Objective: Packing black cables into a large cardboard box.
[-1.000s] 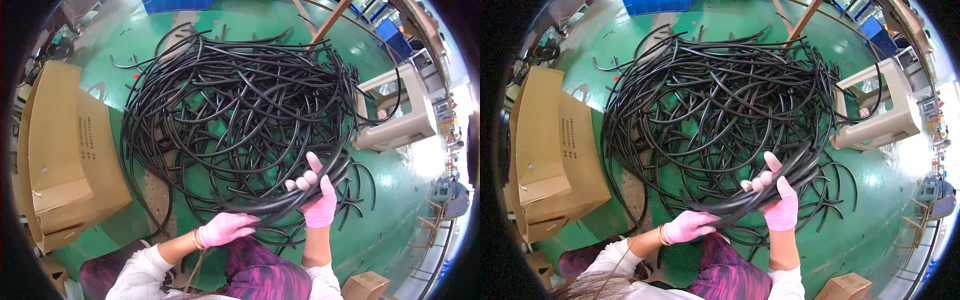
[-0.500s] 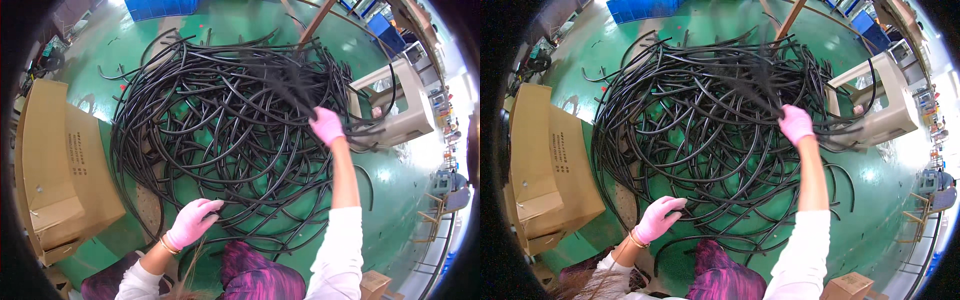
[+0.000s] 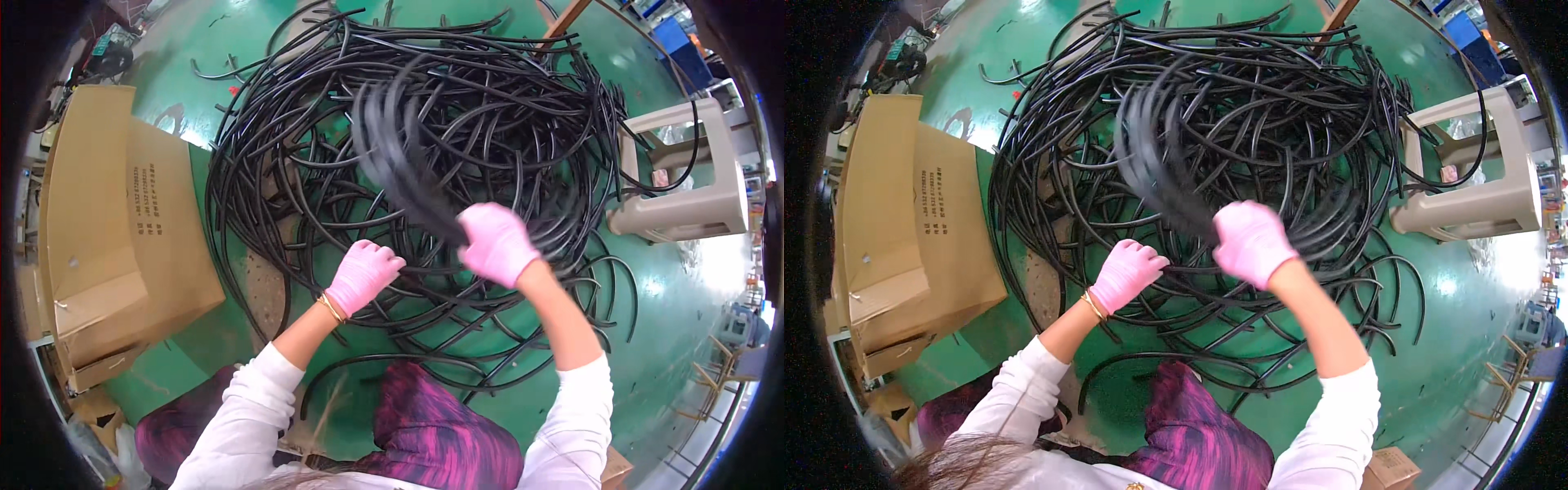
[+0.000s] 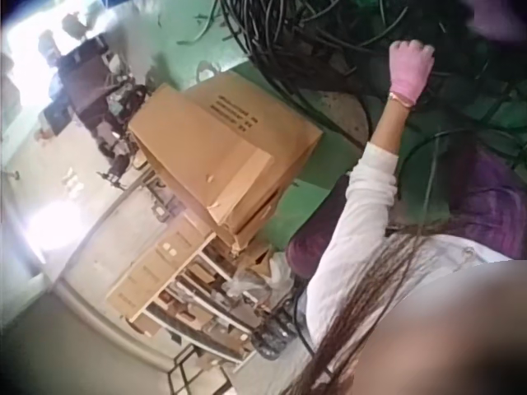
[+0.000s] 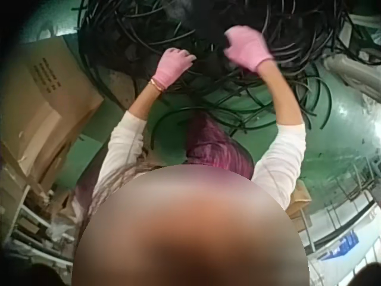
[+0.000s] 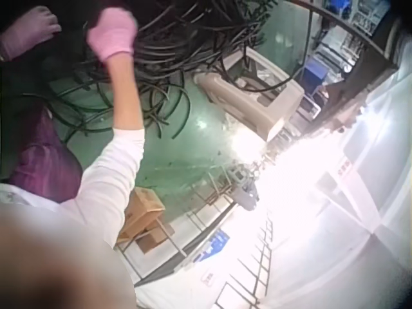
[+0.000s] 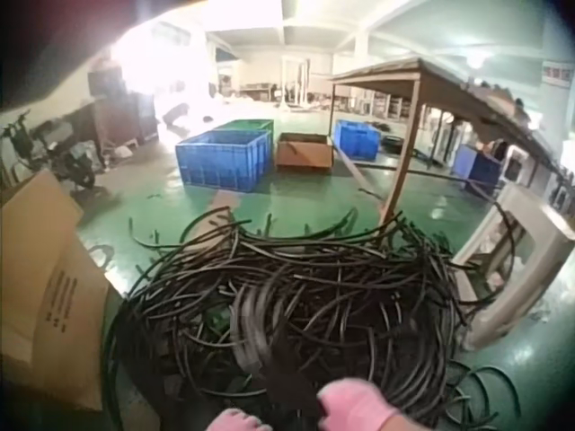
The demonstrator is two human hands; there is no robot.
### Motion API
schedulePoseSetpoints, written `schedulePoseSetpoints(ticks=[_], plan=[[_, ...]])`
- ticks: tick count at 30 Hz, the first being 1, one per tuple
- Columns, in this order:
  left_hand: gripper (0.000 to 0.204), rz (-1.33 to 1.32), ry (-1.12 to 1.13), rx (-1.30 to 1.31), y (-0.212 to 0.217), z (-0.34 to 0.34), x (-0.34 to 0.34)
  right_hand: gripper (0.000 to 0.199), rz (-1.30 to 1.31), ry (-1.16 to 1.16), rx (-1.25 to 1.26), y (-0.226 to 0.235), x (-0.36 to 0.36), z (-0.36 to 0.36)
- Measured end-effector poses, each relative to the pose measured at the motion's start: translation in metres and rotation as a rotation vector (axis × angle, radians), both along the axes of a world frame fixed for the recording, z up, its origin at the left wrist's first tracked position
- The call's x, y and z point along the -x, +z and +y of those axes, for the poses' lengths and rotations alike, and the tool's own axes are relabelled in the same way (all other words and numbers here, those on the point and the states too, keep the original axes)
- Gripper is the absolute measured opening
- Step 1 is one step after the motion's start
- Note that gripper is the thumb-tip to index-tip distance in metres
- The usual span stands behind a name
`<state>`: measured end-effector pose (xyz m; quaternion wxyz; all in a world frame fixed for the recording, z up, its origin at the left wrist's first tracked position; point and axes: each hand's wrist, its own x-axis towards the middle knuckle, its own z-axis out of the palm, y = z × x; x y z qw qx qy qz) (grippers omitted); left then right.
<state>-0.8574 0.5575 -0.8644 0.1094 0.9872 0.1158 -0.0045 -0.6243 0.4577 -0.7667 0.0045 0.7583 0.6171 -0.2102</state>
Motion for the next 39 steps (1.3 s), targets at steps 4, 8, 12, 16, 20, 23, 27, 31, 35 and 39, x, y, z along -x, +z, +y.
schedulePoseSetpoints(ticks=[4, 8, 12, 16, 20, 23, 27, 31, 35, 39], plan=[[0.013, -0.23, 0.012, 0.046, 0.015, 0.006, -0.008, 0.04, 0.463, -0.059, 0.249, -0.025, 0.045, -0.015], [0.011, -0.196, 0.024, 0.034, 0.034, 0.01, 0.0, 0.044, 0.387, -0.21, 0.209, -0.011, 0.05, -0.023], [0.042, -0.607, 0.429, 0.055, 0.01, 0.043, -0.001, 0.036, 0.274, -0.397, -0.274, 0.056, 0.021, -0.04], [0.04, -0.04, 0.339, 0.099, -0.031, 0.058, 0.008, 0.027, 0.057, -0.404, -0.279, 0.072, 0.02, -0.068], [0.018, -0.09, 0.253, 0.033, -0.025, 0.074, 0.028, 0.03, 0.003, -0.344, -0.052, 0.028, 0.005, -0.115], [0.018, -0.054, 0.298, 0.061, -0.024, 0.067, 0.028, 0.039, -0.074, -0.06, 0.045, -0.065, -0.009, -0.162], [0.021, -0.06, 0.302, 0.153, -0.014, 0.063, 0.043, 0.027, -0.033, -0.186, 0.01, -0.097, 0.0, -0.166], [0.02, -0.184, 0.357, 0.257, 0.008, 0.049, 0.059, 0.032, 0.061, -0.349, 0.004, -0.077, 0.003, -0.176], [0.011, -0.39, 0.572, 0.818, 0.044, 0.022, 0.084, 0.038, 0.344, -0.794, -0.362, 0.039, 0.033, -0.141], [0.014, -0.665, 0.626, 1.545, 0.05, -0.08, 0.093, 0.034, 1.062, -1.049, -0.603, 0.073, 0.048, -0.103]])
